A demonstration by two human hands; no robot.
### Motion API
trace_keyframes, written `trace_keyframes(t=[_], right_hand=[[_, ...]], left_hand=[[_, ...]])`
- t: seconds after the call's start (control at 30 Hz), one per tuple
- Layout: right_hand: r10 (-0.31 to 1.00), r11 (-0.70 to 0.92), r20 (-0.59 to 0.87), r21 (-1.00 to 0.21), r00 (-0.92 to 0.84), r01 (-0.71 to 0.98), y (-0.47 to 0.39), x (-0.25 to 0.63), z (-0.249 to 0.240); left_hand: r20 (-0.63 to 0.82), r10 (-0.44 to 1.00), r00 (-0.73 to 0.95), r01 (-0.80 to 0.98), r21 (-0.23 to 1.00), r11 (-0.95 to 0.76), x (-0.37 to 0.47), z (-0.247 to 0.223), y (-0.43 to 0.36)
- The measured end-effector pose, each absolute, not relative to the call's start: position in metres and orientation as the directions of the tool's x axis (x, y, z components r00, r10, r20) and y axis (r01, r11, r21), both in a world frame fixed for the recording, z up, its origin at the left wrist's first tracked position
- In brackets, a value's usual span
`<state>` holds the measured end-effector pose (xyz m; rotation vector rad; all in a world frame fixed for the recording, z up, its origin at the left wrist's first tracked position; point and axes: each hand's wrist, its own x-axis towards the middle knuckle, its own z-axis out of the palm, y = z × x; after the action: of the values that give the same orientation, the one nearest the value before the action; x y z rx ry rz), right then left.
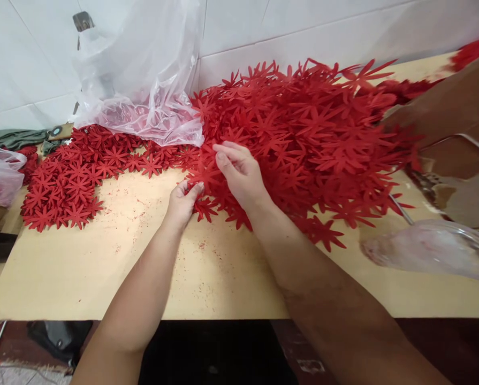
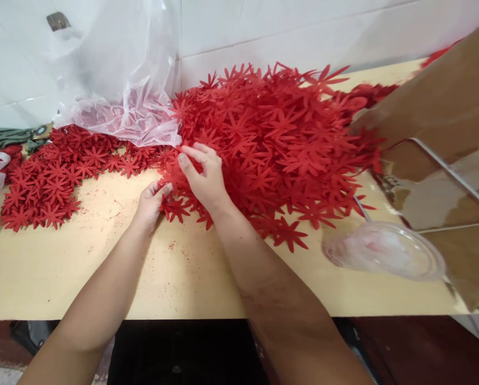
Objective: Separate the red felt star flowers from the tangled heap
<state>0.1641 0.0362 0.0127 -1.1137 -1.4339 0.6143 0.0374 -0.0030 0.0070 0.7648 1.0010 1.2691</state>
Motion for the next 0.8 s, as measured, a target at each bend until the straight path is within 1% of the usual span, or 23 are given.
trace_keyframes(t=[0.07, 0.13, 0.2, 0.3, 0.37, 0.43, 0.5, 0.53, 0.6, 0.67, 0.7, 0.8], right_hand=[[0.905, 0.410, 0.426, -0.874, 0.006, 0.259, 0.029, 0.156, 0.018], [0.926, 0.373, 0.373, -0.891, -0.051, 0.257, 0.025, 0.150, 0.018], [0.938, 0.336, 0.347, -0.894, -0.018, 0.297, 0.026, 0.149, 0.015], [0.921, 0.302, 0.370, -0.875, 0.122, 0.380, 0.032, 0.155, 0.009], [0.882, 0.299, 0.427, -0.834, 0.200, 0.464, 0.035, 0.160, 0.007], [0.825, 0.335, 0.528, -0.745, 0.203, 0.577, 0.036, 0.164, 0.009], [0.784, 0.416, 0.612, -0.640, 0.102, 0.646, 0.032, 0.163, 0.013], [0.779, 0.471, 0.627, -0.599, 0.013, 0.648, 0.029, 0.161, 0.015], [0.772, 0.578, 0.609, -0.553, -0.182, 0.601, 0.021, 0.154, 0.018], [0.760, 0.634, 0.566, -0.540, -0.318, 0.554, 0.015, 0.147, 0.019], [0.764, 0.637, 0.544, -0.546, -0.347, 0.544, 0.014, 0.144, 0.018], [0.816, 0.574, 0.480, -0.612, -0.321, 0.544, 0.014, 0.141, 0.015]], left_hand=[[-0.173, 0.985, 0.002, -0.414, 0.896, 0.158, 0.037, 0.007, -0.003], [-0.166, 0.986, -0.016, -0.406, 0.902, 0.146, 0.035, 0.006, -0.003], [-0.157, 0.986, -0.047, -0.385, 0.914, 0.127, 0.034, 0.004, -0.002], [-0.150, 0.985, -0.083, -0.366, 0.924, 0.110, 0.032, 0.001, 0.000], [-0.166, 0.982, -0.093, -0.398, 0.910, 0.116, 0.031, 0.000, 0.002], [-0.200, 0.975, -0.096, -0.460, 0.878, 0.135, 0.031, 0.000, 0.003], [-0.234, 0.967, -0.100, -0.530, 0.835, 0.147, 0.030, 0.001, 0.004], [-0.247, 0.964, -0.102, -0.563, 0.813, 0.149, 0.029, 0.002, 0.004], [-0.264, 0.960, -0.093, -0.619, 0.770, 0.152, 0.028, 0.004, 0.004], [-0.272, 0.959, -0.076, -0.652, 0.742, 0.159, 0.027, 0.005, 0.005], [-0.281, 0.957, -0.074, -0.657, 0.735, 0.165, 0.026, 0.006, 0.005], [-0.312, 0.946, -0.083, -0.651, 0.736, 0.186, 0.025, 0.007, 0.004]])
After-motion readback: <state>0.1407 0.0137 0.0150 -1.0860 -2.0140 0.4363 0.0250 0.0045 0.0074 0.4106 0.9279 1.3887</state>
